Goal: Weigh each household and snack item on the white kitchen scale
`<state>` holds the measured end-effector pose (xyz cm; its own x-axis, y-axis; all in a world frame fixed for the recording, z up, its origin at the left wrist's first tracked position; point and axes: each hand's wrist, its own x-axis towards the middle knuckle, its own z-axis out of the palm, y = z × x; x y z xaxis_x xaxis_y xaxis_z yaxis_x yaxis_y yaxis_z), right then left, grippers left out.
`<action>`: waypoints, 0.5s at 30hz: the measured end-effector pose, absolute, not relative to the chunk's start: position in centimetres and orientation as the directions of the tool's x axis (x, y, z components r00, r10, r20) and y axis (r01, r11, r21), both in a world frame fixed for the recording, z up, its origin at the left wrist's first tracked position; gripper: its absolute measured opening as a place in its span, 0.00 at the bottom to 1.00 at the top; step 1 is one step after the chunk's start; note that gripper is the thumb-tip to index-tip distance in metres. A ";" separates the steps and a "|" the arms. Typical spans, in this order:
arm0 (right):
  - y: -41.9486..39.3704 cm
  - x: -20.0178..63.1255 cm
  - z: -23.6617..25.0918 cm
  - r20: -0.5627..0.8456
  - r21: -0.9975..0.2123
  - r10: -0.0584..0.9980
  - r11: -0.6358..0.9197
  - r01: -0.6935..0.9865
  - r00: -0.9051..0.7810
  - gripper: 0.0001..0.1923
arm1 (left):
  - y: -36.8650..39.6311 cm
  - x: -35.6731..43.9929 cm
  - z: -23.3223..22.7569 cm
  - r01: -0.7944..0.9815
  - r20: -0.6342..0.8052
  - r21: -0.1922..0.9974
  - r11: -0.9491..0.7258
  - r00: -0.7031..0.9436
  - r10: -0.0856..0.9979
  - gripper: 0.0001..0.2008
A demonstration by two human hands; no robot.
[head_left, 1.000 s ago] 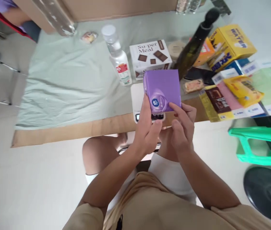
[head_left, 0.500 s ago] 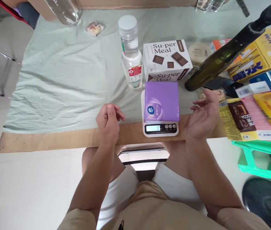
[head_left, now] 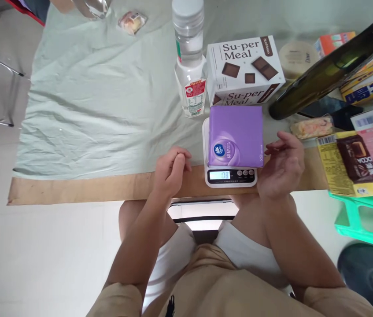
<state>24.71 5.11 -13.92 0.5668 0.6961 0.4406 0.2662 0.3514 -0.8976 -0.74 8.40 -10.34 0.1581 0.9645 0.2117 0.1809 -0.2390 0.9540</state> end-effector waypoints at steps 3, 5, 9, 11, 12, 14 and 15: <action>4.7 24.7 -13.9 0.433 -0.901 0.716 0.325 0.287 0.547 0.26 | 8.6 -0.3 -10.9 0.189 0.221 0.951 -0.246 0.143 0.965 0.13; 4.5 24.6 -13.8 0.429 -0.902 0.726 0.307 0.305 0.538 0.27 | 8.7 -0.1 -11.2 0.192 0.237 0.948 -0.254 0.108 0.965 0.10; 4.4 24.5 -13.7 0.422 -0.903 0.727 0.283 0.324 0.541 0.28 | 8.6 0.0 -11.1 0.180 0.255 0.948 -0.261 0.056 0.965 0.08; 4.3 24.4 -13.5 0.425 -0.901 0.729 0.286 0.326 0.537 0.28 | 8.4 0.2 -10.9 0.172 0.240 0.954 -0.245 0.046 0.970 0.11; 4.2 24.3 -13.5 0.428 -0.899 0.735 0.289 0.328 0.526 0.27 | 8.2 0.4 -10.9 0.167 0.233 0.957 -0.237 0.042 0.972 0.13; 4.0 24.0 -13.2 0.438 -0.891 0.759 0.294 0.345 0.483 0.27 | 7.9 0.9 -10.9 0.154 0.234 0.959 -0.238 0.042 0.971 0.15; 3.8 23.8 -13.1 0.432 -0.888 0.781 0.282 0.362 0.451 0.28 | 7.7 1.3 -11.0 0.140 0.243 0.958 -0.249 0.056 0.968 0.17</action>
<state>23.82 3.84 -13.05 0.4508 0.7811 0.4320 0.3625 0.2820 -0.8883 1.29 7.72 -11.04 0.0560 0.9684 0.2430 0.1398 -0.2486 0.9585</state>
